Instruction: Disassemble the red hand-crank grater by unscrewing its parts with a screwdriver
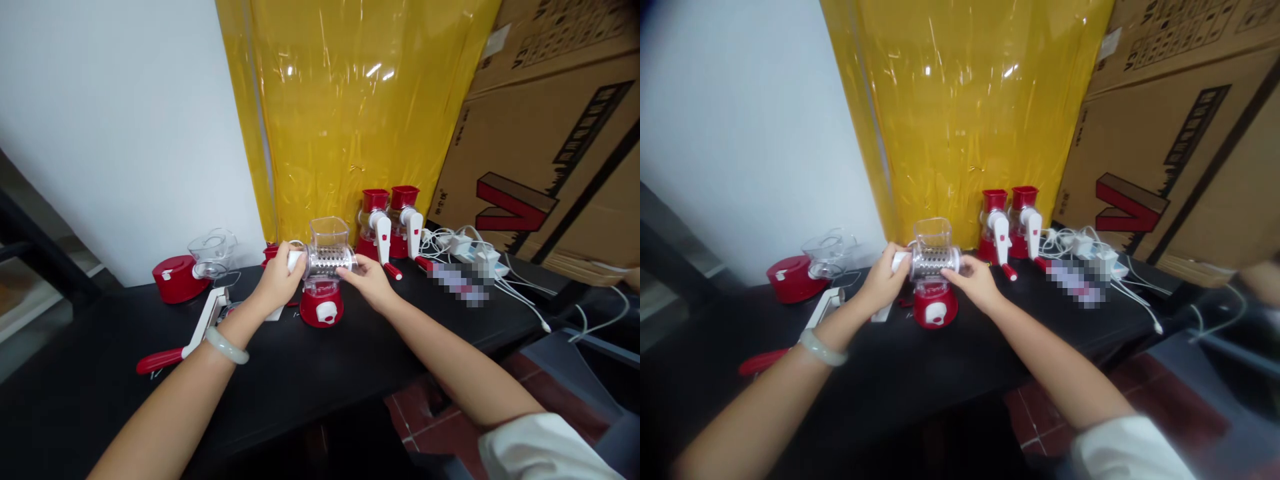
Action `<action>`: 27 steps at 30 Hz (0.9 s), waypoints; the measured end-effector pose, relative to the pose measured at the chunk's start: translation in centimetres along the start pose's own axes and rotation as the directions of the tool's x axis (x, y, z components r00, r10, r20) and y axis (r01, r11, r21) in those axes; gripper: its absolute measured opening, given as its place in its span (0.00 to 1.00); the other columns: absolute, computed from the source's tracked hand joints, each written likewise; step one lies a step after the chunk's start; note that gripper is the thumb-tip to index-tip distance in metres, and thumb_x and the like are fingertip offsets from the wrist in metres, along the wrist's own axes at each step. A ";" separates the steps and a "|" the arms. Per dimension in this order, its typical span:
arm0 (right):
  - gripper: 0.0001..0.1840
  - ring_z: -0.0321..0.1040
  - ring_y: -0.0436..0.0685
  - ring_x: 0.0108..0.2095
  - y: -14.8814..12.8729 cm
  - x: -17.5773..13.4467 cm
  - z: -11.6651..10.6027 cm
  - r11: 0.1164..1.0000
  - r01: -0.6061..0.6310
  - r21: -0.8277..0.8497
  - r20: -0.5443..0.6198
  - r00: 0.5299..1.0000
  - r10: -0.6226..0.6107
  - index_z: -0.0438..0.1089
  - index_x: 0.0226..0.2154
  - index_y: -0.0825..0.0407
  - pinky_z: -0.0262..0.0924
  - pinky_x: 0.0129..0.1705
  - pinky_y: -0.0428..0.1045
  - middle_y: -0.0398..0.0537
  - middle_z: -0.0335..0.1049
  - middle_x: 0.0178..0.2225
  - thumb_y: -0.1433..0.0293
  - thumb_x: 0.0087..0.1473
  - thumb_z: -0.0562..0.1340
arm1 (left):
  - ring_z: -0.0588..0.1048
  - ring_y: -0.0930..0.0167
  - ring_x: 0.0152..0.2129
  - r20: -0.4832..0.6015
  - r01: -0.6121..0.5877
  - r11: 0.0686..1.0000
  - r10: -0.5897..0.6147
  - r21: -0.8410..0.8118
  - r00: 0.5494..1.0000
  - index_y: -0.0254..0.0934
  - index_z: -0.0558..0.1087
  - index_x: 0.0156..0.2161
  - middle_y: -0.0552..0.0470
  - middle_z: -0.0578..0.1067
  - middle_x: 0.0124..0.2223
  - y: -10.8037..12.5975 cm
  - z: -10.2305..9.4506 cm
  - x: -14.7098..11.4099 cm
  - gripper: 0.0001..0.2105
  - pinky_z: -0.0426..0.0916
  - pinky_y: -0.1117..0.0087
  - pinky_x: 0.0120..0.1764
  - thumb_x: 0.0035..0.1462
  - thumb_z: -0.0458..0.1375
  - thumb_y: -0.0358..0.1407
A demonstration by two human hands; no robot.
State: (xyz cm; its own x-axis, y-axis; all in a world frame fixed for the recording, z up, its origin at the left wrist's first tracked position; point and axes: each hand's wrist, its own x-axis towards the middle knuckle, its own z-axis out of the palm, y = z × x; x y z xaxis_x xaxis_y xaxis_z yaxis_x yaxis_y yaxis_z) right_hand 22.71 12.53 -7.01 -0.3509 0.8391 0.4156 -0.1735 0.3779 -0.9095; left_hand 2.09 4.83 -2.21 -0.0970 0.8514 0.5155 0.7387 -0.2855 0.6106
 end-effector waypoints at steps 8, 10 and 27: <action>0.25 0.76 0.60 0.41 -1.6 1.3 0.1 0.972 -0.162 0.170 0.229 0.966 0.121 0.78 0.36 0.54 0.65 0.53 0.59 0.49 0.80 0.36 0.60 0.34 0.76 | 0.74 0.66 0.29 0.002 0.080 0.996 -0.080 -0.027 0.997 0.40 0.65 0.40 0.51 0.77 0.36 -0.3 0.1 0.4 0.15 0.65 0.67 0.34 0.60 0.50 0.50; 0.25 0.76 0.59 0.39 -1.4 1.1 0.3 0.972 -0.143 0.188 0.193 0.975 0.106 0.77 0.36 0.54 0.66 0.51 0.58 0.50 0.80 0.36 0.59 0.35 0.76 | 0.74 0.66 0.30 0.008 0.080 0.996 -0.079 -0.044 0.997 0.39 0.66 0.41 0.50 0.77 0.36 -0.3 0.0 0.3 0.16 0.66 0.67 0.35 0.60 0.50 0.50; 0.23 0.76 0.58 0.37 -1.1 0.8 0.2 0.983 -0.103 0.152 0.190 0.979 0.073 0.76 0.34 0.54 0.68 0.46 0.56 0.50 0.80 0.35 0.57 0.38 0.75 | 0.75 0.66 0.29 0.009 0.113 0.989 -0.113 -0.097 0.994 0.37 0.72 0.47 0.51 0.75 0.29 0.1 -0.4 -0.3 0.20 0.69 0.69 0.32 0.60 0.51 0.50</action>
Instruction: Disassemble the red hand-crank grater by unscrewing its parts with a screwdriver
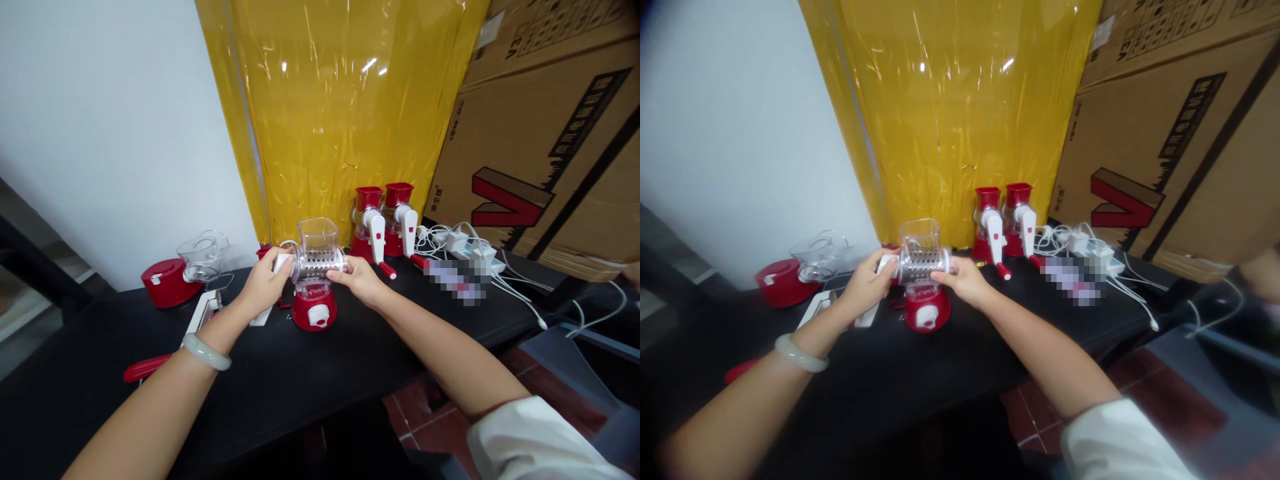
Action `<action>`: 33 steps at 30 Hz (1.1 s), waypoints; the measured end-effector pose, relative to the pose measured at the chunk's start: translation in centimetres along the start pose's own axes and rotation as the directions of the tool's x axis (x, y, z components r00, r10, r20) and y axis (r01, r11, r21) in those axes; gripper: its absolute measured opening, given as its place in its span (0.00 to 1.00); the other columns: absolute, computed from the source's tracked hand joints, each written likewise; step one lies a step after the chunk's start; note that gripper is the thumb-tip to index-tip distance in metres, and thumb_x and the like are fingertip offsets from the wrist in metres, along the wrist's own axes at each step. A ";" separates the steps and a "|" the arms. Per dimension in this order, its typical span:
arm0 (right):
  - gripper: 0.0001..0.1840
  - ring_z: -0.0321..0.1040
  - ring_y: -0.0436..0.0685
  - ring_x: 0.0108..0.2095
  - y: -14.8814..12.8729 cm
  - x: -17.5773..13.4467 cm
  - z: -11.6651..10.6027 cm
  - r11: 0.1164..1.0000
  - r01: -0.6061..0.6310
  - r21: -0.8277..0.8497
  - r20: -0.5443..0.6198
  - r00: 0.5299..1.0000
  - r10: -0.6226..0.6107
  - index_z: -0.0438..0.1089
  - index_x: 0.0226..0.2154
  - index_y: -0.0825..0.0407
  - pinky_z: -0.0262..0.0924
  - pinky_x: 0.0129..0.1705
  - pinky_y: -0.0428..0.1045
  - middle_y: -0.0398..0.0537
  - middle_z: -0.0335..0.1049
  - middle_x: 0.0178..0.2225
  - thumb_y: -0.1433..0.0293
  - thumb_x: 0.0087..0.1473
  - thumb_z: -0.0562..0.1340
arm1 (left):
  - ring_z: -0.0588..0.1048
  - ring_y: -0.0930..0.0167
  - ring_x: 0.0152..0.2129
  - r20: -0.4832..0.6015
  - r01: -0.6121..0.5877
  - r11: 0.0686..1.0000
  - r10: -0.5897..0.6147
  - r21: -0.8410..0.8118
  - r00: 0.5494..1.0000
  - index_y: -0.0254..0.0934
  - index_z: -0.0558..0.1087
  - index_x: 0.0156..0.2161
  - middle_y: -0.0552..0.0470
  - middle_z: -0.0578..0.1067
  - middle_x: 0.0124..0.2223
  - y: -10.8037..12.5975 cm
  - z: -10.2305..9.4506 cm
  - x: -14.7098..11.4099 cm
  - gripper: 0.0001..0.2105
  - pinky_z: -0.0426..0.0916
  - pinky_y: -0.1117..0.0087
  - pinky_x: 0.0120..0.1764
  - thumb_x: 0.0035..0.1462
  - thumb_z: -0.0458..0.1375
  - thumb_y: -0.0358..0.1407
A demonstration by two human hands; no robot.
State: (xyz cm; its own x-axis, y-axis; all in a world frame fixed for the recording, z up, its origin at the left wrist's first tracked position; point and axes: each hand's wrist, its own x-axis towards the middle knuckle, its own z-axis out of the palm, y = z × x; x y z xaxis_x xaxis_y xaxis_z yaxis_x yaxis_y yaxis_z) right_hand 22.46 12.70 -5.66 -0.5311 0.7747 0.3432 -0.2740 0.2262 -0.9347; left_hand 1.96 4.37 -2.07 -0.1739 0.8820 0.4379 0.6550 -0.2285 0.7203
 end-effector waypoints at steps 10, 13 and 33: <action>0.23 0.77 0.59 0.36 0.5 -0.1 0.2 0.999 0.020 -0.045 -0.041 0.999 -0.022 0.76 0.34 0.54 0.69 0.43 0.55 0.50 0.80 0.34 0.56 0.39 0.74 | 0.72 0.68 0.23 -0.116 0.039 0.995 -0.050 -0.096 0.992 0.39 0.72 0.46 0.54 0.71 0.24 -0.9 1.3 -0.3 0.21 0.68 0.70 0.28 0.60 0.50 0.52; 0.22 0.76 0.59 0.35 0.5 -0.1 0.2 0.998 0.029 -0.052 -0.040 0.999 -0.032 0.76 0.33 0.54 0.69 0.43 0.55 0.50 0.80 0.34 0.56 0.39 0.74 | 0.71 0.69 0.21 -0.080 0.035 0.993 -0.044 -0.111 0.996 0.39 0.72 0.45 0.54 0.71 0.24 -0.9 0.9 -0.2 0.20 0.68 0.70 0.27 0.59 0.51 0.53; 0.24 0.77 0.63 0.39 0.3 -0.3 -0.5 0.999 0.019 -0.048 -0.121 0.992 -0.024 0.77 0.35 0.53 0.69 0.48 0.59 0.52 0.80 0.36 0.54 0.38 0.75 | 0.59 0.73 0.11 -0.215 0.038 0.909 -0.139 -0.416 0.967 0.40 0.72 0.42 0.59 0.60 0.17 -2.6 -7.3 -0.3 0.16 0.56 0.71 0.18 0.56 0.55 0.50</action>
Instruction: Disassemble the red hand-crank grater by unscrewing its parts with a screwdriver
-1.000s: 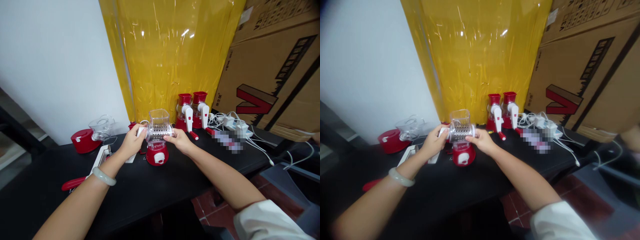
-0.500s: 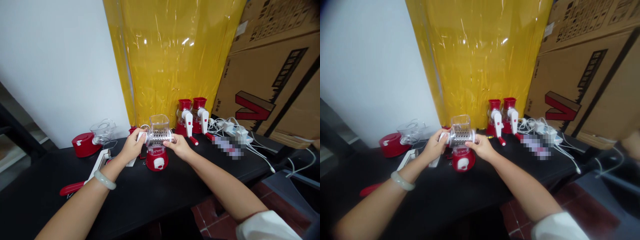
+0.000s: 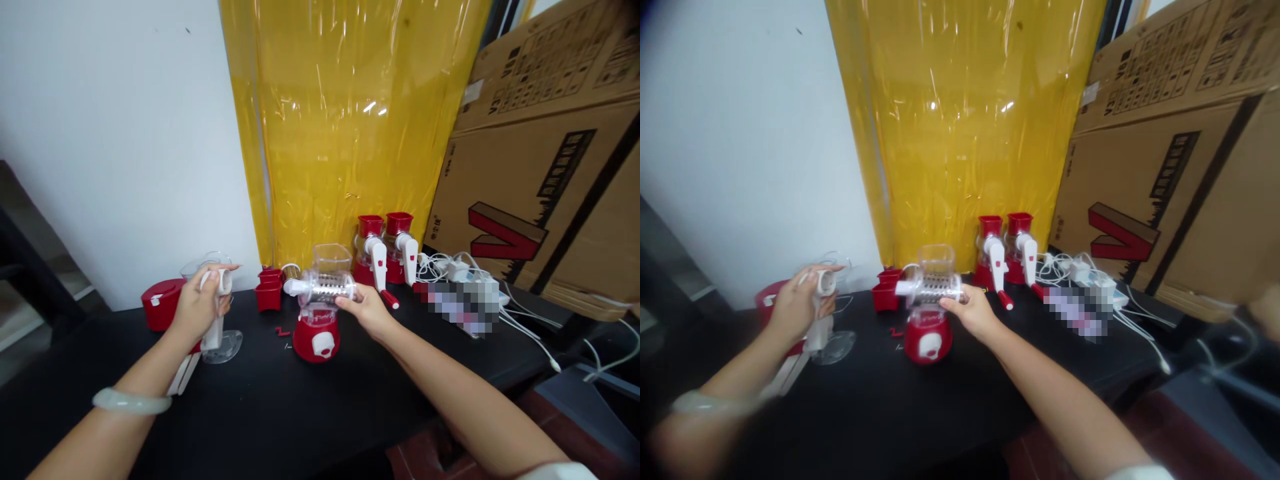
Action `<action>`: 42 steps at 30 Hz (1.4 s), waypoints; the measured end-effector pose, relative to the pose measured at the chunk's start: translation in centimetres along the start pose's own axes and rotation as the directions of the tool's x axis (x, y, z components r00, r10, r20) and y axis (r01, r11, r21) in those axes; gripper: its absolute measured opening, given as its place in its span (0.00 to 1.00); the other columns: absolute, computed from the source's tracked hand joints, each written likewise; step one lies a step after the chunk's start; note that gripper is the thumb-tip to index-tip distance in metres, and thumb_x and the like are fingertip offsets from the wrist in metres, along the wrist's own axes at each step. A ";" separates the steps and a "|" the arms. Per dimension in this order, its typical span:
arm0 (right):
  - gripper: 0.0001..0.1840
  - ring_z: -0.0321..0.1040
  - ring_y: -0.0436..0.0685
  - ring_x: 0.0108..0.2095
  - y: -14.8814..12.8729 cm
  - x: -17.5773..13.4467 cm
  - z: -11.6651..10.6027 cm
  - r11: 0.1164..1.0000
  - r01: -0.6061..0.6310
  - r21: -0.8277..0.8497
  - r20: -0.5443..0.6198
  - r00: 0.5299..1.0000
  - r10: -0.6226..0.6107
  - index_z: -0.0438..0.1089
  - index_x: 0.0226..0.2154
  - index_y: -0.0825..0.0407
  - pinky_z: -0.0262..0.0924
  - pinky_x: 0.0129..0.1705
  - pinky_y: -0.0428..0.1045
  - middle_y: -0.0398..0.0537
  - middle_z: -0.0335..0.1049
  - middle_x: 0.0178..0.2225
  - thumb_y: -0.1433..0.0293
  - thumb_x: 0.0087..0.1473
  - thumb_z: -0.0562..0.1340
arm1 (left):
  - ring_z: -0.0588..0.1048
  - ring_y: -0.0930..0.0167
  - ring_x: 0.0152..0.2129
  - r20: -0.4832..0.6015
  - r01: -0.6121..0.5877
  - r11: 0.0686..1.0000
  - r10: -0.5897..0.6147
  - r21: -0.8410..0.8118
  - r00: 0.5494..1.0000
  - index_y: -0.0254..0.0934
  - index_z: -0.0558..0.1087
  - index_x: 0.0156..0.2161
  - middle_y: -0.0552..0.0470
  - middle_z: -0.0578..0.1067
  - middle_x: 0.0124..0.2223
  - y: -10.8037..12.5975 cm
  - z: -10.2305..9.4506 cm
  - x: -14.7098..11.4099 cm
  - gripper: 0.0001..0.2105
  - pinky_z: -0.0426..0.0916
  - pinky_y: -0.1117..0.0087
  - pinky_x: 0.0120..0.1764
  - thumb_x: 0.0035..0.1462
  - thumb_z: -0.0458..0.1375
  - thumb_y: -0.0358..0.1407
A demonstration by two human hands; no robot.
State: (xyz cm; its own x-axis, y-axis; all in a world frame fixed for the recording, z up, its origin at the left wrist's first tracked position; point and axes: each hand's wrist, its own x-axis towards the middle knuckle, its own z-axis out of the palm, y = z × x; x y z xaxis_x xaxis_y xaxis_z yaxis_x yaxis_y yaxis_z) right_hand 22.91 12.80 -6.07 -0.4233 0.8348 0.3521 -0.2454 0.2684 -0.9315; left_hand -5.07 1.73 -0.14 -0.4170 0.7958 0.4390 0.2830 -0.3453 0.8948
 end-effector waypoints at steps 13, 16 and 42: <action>0.22 0.76 0.63 0.42 0.3 0.1 0.0 0.997 -0.028 -0.067 0.000 1.000 0.028 0.78 0.36 0.53 0.67 0.50 0.59 0.53 0.80 0.38 0.58 0.38 0.75 | 0.58 0.78 0.11 0.091 0.514 0.833 -0.507 -0.205 0.857 0.37 0.69 0.40 0.61 0.61 0.19 -1.2 -1.4 -4.4 0.21 0.56 0.76 0.16 0.55 0.58 0.54; 0.23 0.76 0.63 0.43 0.4 -0.2 -0.3 0.997 -0.043 -0.070 -0.011 0.999 0.042 0.79 0.37 0.53 0.66 0.51 0.59 0.53 0.80 0.40 0.60 0.37 0.76 | 0.59 0.78 0.11 0.093 0.578 0.791 -0.572 -0.200 0.815 0.38 0.64 0.33 0.62 0.60 0.18 -2.7 -0.4 -4.9 0.23 0.56 0.77 0.16 0.52 0.60 0.56; 0.17 0.72 0.57 0.31 -8.9 5.4 -10.5 0.822 0.067 -0.566 -0.266 0.928 -0.259 0.74 0.34 0.51 0.66 0.37 0.53 0.47 0.76 0.31 0.59 0.45 0.72 | 0.78 0.53 0.38 0.257 -0.131 0.360 -0.331 0.924 0.908 0.32 0.76 0.35 0.35 0.79 0.38 -4.7 -0.7 -6.8 0.23 0.68 0.61 0.42 0.57 0.54 0.53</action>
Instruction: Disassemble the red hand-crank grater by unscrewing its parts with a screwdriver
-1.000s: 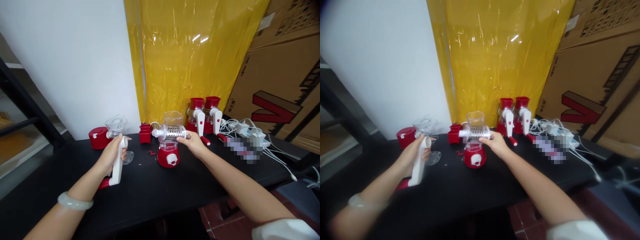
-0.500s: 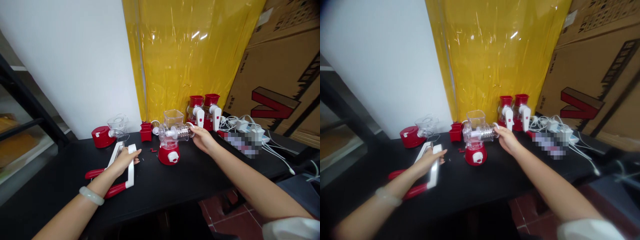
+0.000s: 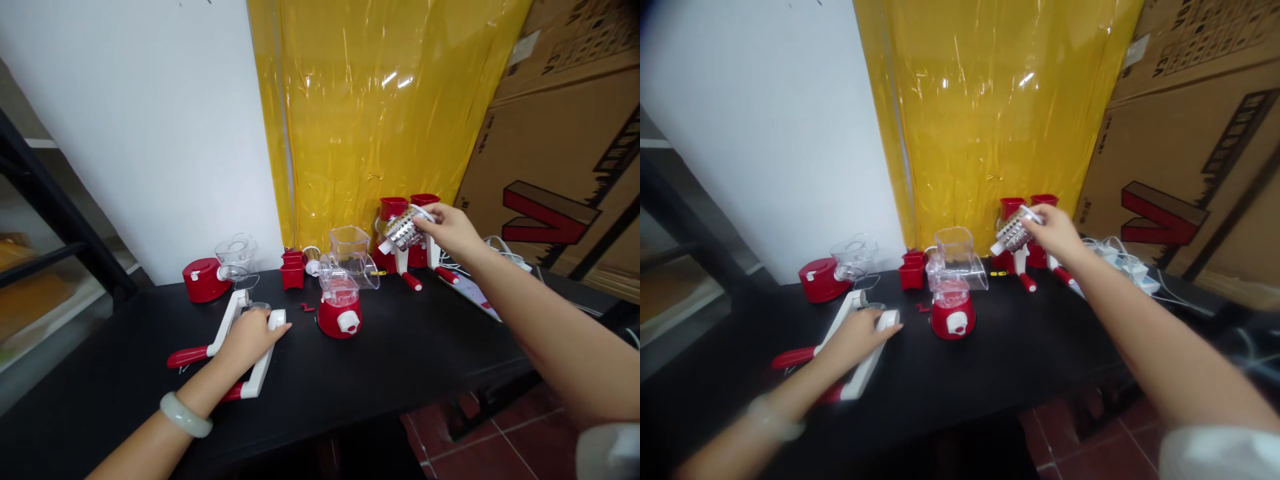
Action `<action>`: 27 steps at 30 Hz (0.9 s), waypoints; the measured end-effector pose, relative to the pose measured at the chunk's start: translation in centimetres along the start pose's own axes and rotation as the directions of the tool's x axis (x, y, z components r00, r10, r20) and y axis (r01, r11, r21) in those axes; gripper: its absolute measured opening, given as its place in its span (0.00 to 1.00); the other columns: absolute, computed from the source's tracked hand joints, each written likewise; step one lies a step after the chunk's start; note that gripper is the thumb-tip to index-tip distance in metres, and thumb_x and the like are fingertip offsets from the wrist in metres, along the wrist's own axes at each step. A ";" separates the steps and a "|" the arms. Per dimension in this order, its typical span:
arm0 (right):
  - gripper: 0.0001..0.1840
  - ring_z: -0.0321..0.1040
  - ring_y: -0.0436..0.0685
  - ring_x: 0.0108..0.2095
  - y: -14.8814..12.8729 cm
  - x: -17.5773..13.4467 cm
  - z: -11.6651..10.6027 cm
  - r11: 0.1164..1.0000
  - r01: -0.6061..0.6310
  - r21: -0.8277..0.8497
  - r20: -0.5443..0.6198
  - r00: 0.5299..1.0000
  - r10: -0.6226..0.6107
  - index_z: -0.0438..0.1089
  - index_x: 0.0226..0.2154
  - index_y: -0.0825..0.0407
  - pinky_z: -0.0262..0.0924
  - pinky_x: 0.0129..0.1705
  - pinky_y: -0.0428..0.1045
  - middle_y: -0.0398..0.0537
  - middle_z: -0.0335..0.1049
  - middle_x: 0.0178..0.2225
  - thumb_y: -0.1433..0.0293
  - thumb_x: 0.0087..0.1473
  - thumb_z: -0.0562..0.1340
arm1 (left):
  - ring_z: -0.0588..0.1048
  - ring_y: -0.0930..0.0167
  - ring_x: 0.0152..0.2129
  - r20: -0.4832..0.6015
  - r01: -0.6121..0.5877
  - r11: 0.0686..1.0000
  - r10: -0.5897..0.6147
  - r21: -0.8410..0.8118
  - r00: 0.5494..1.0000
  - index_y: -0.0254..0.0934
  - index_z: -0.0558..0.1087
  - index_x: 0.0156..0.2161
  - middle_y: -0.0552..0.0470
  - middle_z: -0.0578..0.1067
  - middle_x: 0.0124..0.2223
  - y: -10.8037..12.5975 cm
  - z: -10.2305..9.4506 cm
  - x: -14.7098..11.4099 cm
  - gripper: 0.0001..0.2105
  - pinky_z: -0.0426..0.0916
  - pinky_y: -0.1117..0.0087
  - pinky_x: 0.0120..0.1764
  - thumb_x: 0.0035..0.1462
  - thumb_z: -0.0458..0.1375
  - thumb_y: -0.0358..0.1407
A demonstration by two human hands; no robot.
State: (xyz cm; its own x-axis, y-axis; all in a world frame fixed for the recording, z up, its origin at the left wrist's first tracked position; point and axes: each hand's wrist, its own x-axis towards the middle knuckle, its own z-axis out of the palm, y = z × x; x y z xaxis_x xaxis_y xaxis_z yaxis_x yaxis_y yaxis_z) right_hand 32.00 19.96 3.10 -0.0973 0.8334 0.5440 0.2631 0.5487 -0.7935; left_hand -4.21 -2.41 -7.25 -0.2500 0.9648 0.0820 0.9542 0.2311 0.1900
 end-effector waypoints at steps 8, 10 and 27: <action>0.11 0.70 0.54 0.38 -2.5 7.8 8.7 0.835 0.265 -0.483 0.381 0.922 -0.072 0.73 0.42 0.59 0.61 0.43 0.49 0.55 0.77 0.40 0.71 0.56 0.65 | 0.80 0.56 0.37 -0.160 0.208 0.969 -0.229 -0.136 0.960 0.36 0.79 0.39 0.42 0.82 0.37 -2.4 -7.0 0.5 0.32 0.69 0.64 0.40 0.60 0.43 0.61; 0.10 0.70 0.52 0.35 -1.7 8.9 11.3 0.842 0.268 -0.469 0.441 0.897 -0.040 0.74 0.41 0.59 0.62 0.40 0.47 0.53 0.77 0.37 0.72 0.55 0.65 | 0.80 0.59 0.33 -0.227 0.264 0.939 -0.313 -0.222 0.922 0.38 0.79 0.39 0.45 0.82 0.34 -4.2 -8.5 0.7 0.30 0.70 0.66 0.36 0.59 0.45 0.60; 0.11 0.72 0.53 0.31 3.9 9.0 20.1 0.973 0.047 -0.225 0.648 0.753 0.114 0.77 0.35 0.58 0.65 0.34 0.45 0.50 0.78 0.31 0.67 0.52 0.68 | 0.78 0.64 0.31 -0.144 0.433 0.858 -0.482 -0.277 0.864 0.42 0.76 0.39 0.53 0.82 0.35 -8.7 -7.0 0.7 0.22 0.65 0.68 0.37 0.57 0.51 0.57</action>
State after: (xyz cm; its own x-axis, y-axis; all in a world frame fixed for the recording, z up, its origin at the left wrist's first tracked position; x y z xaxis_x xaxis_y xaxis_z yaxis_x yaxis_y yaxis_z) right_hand 12.82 30.93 -0.56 -0.6658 0.7324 0.1425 0.4678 0.5586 -0.6850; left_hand -13.84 -4.64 -1.95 -0.6996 0.7044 0.1200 0.6652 0.5809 0.4691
